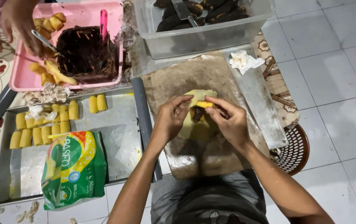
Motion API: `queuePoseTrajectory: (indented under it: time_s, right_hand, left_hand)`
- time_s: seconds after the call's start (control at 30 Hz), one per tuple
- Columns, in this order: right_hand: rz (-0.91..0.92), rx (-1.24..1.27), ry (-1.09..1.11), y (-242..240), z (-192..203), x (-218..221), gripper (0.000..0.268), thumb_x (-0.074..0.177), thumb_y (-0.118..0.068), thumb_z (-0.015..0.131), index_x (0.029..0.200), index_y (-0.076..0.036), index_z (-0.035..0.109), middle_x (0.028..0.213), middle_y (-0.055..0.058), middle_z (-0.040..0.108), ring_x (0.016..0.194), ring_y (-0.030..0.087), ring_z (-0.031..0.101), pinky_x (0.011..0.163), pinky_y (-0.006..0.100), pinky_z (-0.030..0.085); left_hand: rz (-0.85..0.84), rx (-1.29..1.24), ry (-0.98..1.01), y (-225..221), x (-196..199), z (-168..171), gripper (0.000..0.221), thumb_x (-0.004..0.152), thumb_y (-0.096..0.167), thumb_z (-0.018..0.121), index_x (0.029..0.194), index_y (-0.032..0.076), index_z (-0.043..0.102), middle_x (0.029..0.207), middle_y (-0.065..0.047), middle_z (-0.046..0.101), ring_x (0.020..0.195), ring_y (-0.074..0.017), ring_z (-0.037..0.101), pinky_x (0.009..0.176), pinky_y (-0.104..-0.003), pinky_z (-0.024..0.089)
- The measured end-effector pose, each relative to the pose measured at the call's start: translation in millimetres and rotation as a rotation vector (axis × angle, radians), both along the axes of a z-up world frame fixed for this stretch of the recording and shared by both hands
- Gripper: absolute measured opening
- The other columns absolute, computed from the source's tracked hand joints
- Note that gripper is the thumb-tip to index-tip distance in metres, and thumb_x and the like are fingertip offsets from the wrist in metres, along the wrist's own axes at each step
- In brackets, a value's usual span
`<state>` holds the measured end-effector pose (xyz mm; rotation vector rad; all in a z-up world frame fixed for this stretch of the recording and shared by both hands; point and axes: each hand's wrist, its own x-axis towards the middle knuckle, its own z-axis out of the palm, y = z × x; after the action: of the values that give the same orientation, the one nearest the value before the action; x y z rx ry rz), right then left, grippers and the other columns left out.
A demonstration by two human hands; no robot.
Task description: Preparing banana and chocolate snacks by wrapping filled banana pieces in thin dough sheets.
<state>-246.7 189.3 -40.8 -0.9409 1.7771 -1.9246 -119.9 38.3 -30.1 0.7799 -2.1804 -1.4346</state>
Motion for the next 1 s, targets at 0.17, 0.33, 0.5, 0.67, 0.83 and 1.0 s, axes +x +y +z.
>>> queuePoseTrajectory:
  time_s: [0.17, 0.33, 0.5, 0.67, 0.83, 1.0]
  right_hand:
    - [-0.086, 0.11, 0.365, -8.5, -10.2, 6.3, 0.028, 0.086, 0.0, 0.08, 0.114, -0.003, 0.078, 0.093, 0.017, 0.075, 0.086, 0.03, 0.075, 0.069, 0.035, 0.062]
    - [-0.118, 0.125, 0.735, -16.5, -37.8, 9.9, 0.03, 0.088, 0.001, 0.078, 0.117, 0.0, 0.075, 0.096, 0.016, 0.075, 0.086, 0.033, 0.074, 0.069, 0.039, 0.062]
    - [-0.161, 0.138, 0.992, -23.8, -32.4, 17.8, 0.027, 0.092, -0.002, 0.074, 0.119, 0.003, 0.073, 0.101, 0.015, 0.073, 0.089, 0.028, 0.072, 0.074, 0.036, 0.062]
    - [-0.144, 0.169, 1.07, -20.1, -27.2, 26.3, 0.029, 0.092, -0.003, 0.075, 0.12, 0.005, 0.072, 0.104, 0.018, 0.072, 0.092, 0.031, 0.071, 0.076, 0.038, 0.062]
    - [-0.052, 0.218, 1.014, -9.0, -19.3, 29.2, 0.027, 0.099, -0.002, 0.062, 0.123, 0.007, 0.069, 0.105, 0.019, 0.071, 0.095, 0.033, 0.07, 0.076, 0.039, 0.061]
    - [0.023, 0.251, 0.915, -3.1, -13.4, 25.1, 0.022, 0.1, -0.002, 0.059, 0.118, 0.006, 0.07, 0.104, 0.016, 0.069, 0.095, 0.034, 0.07, 0.075, 0.039, 0.061]
  left_hand:
    - [-0.074, 0.042, -0.079, 1.4, 18.7, -32.7, 0.062, 0.074, -0.001, 0.084, 0.132, 0.003, 0.063, 0.105, -0.015, 0.067, 0.092, -0.0231, 0.064, 0.079, -0.033, 0.057]
    - [-0.078, 0.138, -0.08, 12.7, 23.7, -53.5, 0.063, 0.075, -0.005, 0.082, 0.133, -0.002, 0.059, 0.105, -0.018, 0.065, 0.097, -0.0263, 0.065, 0.085, -0.035, 0.058]
    - [0.005, 0.167, 0.05, 18.8, 23.3, -54.0, 0.035, 0.091, -0.004, 0.067, 0.125, -0.002, 0.063, 0.106, -0.026, 0.072, 0.098, -0.0332, 0.075, 0.087, -0.04, 0.062]
    - [0.007, 0.32, 0.102, 21.7, 23.9, -45.3, 0.032, 0.092, -0.001, 0.064, 0.125, 0.001, 0.063, 0.111, -0.025, 0.073, 0.102, -0.0286, 0.075, 0.093, -0.04, 0.06]
    - [-0.001, 0.34, 0.107, 24.1, 23.2, -34.9, 0.034, 0.092, -0.003, 0.063, 0.126, 0.001, 0.063, 0.11, -0.026, 0.072, 0.102, -0.0302, 0.074, 0.092, -0.04, 0.061]
    - [-0.002, 0.325, 0.104, 23.3, 22.2, -35.6, 0.035, 0.092, -0.003, 0.063, 0.127, 0.002, 0.063, 0.11, -0.026, 0.072, 0.101, -0.0298, 0.074, 0.092, -0.039, 0.061]
